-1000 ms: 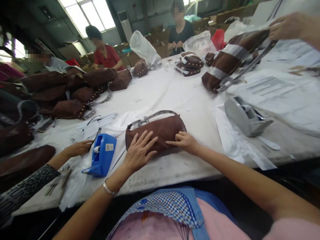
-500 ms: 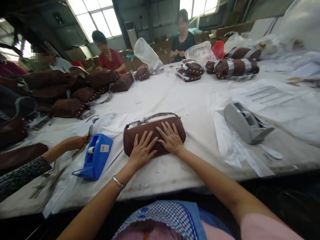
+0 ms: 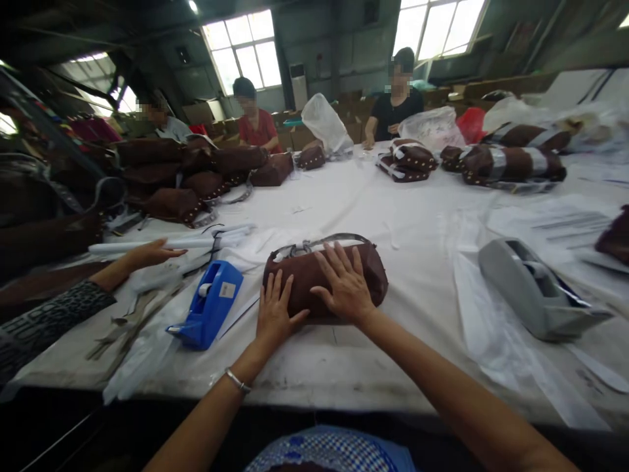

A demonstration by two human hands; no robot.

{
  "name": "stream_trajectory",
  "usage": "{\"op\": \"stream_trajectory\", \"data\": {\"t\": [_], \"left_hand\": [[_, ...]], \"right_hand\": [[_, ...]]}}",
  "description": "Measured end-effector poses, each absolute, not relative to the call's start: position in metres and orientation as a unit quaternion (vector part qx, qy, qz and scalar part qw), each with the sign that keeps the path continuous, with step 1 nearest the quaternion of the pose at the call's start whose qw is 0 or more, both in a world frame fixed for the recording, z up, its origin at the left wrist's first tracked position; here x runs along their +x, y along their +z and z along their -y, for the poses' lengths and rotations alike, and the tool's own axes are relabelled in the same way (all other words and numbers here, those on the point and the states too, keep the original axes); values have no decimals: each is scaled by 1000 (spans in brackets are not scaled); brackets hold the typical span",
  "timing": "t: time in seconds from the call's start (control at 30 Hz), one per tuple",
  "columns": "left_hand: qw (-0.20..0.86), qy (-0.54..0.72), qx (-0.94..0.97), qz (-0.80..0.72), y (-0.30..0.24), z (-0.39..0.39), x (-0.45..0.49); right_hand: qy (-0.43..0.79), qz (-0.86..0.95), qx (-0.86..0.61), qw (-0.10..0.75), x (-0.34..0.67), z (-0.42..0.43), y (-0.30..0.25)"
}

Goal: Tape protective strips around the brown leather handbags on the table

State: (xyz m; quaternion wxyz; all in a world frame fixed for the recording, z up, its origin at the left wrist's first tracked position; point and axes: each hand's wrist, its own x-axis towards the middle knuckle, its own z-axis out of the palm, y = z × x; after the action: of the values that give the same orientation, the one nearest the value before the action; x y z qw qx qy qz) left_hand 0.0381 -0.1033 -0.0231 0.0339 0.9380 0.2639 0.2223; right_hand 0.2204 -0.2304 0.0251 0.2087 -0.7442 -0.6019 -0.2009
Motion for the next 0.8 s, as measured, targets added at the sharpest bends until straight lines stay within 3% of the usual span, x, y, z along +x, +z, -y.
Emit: {"op": "stream_trajectory", "data": {"t": [0.3, 0.43, 0.6, 0.8], "left_hand": [[65, 210, 940, -260, -25, 94, 30], [97, 244, 905, -335, -36, 94, 23], [141, 268, 896, -325, -49, 94, 24], [121, 274, 901, -315, -51, 95, 25]], "right_hand": [[-171, 654, -712, 189, 209, 178, -25], [-188, 657, -701, 204, 203, 180, 0], [-207, 668, -673, 242, 175, 161, 20], [-139, 711, -666, 175, 168, 137, -9]]}}
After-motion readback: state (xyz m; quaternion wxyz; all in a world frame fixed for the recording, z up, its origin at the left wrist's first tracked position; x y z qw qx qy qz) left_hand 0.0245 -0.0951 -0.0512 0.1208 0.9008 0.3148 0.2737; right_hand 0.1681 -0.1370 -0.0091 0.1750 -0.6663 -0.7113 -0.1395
